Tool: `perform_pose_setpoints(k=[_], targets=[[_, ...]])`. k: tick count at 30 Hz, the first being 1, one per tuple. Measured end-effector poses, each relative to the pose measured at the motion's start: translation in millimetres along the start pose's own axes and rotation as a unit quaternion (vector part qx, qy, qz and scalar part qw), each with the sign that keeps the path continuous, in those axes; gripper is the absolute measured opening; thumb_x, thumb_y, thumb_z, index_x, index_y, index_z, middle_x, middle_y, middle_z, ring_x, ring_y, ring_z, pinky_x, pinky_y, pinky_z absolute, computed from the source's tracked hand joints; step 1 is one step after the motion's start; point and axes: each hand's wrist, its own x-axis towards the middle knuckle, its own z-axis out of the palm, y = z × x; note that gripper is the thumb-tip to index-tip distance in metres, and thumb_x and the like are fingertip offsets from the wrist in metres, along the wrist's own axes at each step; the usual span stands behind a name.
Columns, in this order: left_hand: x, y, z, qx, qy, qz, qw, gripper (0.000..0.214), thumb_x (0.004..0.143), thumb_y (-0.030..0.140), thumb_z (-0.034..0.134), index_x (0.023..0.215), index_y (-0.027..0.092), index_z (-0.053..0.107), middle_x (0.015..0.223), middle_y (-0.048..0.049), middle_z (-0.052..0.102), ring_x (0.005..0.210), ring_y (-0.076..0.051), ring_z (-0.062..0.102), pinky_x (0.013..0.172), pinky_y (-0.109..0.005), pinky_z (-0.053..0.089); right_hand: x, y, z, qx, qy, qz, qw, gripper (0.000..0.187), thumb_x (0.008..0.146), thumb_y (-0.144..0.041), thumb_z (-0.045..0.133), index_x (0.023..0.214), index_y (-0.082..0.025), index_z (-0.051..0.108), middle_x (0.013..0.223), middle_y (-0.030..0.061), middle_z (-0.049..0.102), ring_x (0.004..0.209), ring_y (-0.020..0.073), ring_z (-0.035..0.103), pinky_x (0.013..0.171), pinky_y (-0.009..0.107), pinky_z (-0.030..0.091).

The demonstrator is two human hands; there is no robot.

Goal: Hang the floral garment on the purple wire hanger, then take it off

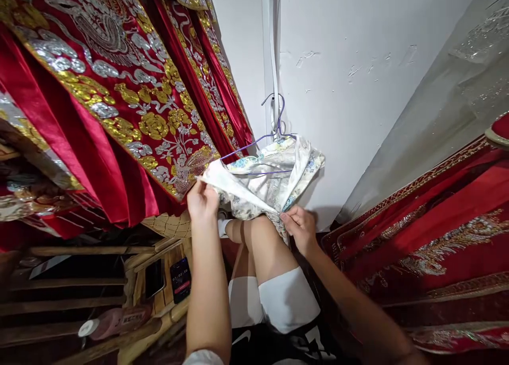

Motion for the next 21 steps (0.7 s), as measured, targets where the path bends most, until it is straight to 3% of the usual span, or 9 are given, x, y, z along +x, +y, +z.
perform_pose_setpoints(k=[2, 3, 6, 8, 10, 12, 16, 19, 21], targets=[[-30, -14, 9.4, -0.146, 0.117, -0.165, 0.968, 0.035, 0.107, 0.016, 0.031, 0.114, 0.012, 0.065, 0.093, -0.0085, 0.076, 0.1, -0.016, 0.071, 0.1, -0.031, 0.053, -16, 2, 10, 0.071, 0.061, 0.013, 0.996, 0.042, 0.084, -0.053, 0.076, 0.068, -0.023, 0.051, 0.047, -0.0093, 0.04, 0.043, 0.0084, 0.032, 0.045, 0.023, 0.026], [-45, -21, 17.3, -0.175, 0.141, -0.208, 0.952, 0.039, 0.105, 0.012, 0.027, 0.117, 0.011, 0.065, 0.094, -0.0096, 0.076, 0.101, -0.017, 0.072, 0.1, -0.031, 0.054, -23, 3, 13, 0.101, 0.091, 0.025, 0.99, 0.046, 0.083, -0.053, 0.077, 0.065, -0.023, 0.047, 0.047, -0.0099, 0.037, 0.043, 0.008, 0.031, 0.045, 0.023, 0.026], [-84, -41, 40.8, -0.215, 0.162, -0.28, 0.922, 0.037, 0.101, 0.009, 0.032, 0.106, 0.01, 0.069, 0.087, -0.0105, 0.076, 0.093, -0.017, 0.074, 0.096, -0.029, 0.054, -39, 8, 12, 0.167, 0.147, 0.072, 0.972, 0.056, 0.077, -0.054, 0.082, 0.061, -0.024, 0.037, 0.046, -0.0121, 0.025, 0.042, 0.0065, 0.022, 0.042, 0.022, 0.022], [-99, -48, 52.1, -0.23, 0.134, -0.277, 0.923, 0.023, 0.097, 0.014, 0.047, 0.091, 0.013, 0.069, 0.082, -0.0073, 0.074, 0.084, -0.016, 0.072, 0.091, -0.027, 0.055, -47, 9, 4, 0.18, 0.142, 0.098, 0.968, 0.057, 0.073, -0.052, 0.085, 0.06, -0.024, 0.037, 0.045, -0.0128, 0.023, 0.041, 0.006, 0.018, 0.04, 0.022, 0.019], [-108, -46, 61.5, -0.233, 0.082, -0.23, 0.941, 0.009, 0.089, 0.017, 0.062, 0.081, 0.016, 0.066, 0.079, -0.0023, 0.07, 0.078, -0.013, 0.069, 0.084, -0.022, 0.054, -52, 9, -6, 0.17, 0.116, 0.123, 0.971, 0.053, 0.073, -0.05, 0.086, 0.061, -0.024, 0.041, 0.044, -0.0126, 0.025, 0.041, 0.006, 0.018, 0.04, 0.022, 0.019], [-114, -34, 71.0, -0.222, 0.015, -0.168, 0.96, 0.009, 0.082, 0.02, 0.069, 0.076, 0.017, 0.063, 0.079, 0.0006, 0.066, 0.075, -0.011, 0.065, 0.078, -0.019, 0.051, -54, 7, -15, 0.148, 0.097, 0.14, 0.974, 0.048, 0.075, -0.05, 0.085, 0.063, -0.023, 0.047, 0.045, -0.0111, 0.03, 0.042, 0.0067, 0.022, 0.042, 0.022, 0.023], [-138, -4, 91.7, -0.129, -0.14, -0.091, 0.977, 0.017, 0.085, 0.032, 0.067, 0.077, 0.018, 0.061, 0.089, -0.0027, 0.068, 0.083, -0.015, 0.064, 0.08, -0.024, 0.05, -41, 1, -22, 0.097, 0.118, 0.138, 0.979, 0.045, 0.08, -0.066, 0.075, 0.075, -0.022, 0.066, 0.058, -0.0037, 0.052, 0.052, 0.0114, 0.042, 0.05, 0.026, 0.038], [-165, 12, 104.4, -0.02, -0.258, -0.05, 0.965, 0.02, 0.095, 0.036, 0.06, 0.084, 0.019, 0.063, 0.102, -0.0057, 0.071, 0.098, -0.021, 0.066, 0.094, -0.033, 0.05, -20, -9, -21, 0.113, 0.07, 0.151, 0.98, 0.051, 0.076, -0.075, 0.071, 0.087, -0.025, 0.073, 0.075, 0.0019, 0.065, 0.073, 0.0199, 0.061, 0.063, 0.033, 0.052], [-178, 19, 109.1, 0.068, -0.357, 0.007, 0.932, 0.02, 0.099, 0.035, 0.056, 0.089, 0.021, 0.066, 0.109, -0.007, 0.072, 0.109, -0.024, 0.066, 0.107, -0.04, 0.046, -3, -18, -21, 0.148, 0.015, 0.166, 0.975, 0.047, 0.073, -0.075, 0.074, 0.085, -0.03, 0.072, 0.075, 0.0024, 0.067, 0.084, 0.0259, 0.067, 0.071, 0.038, 0.056]])
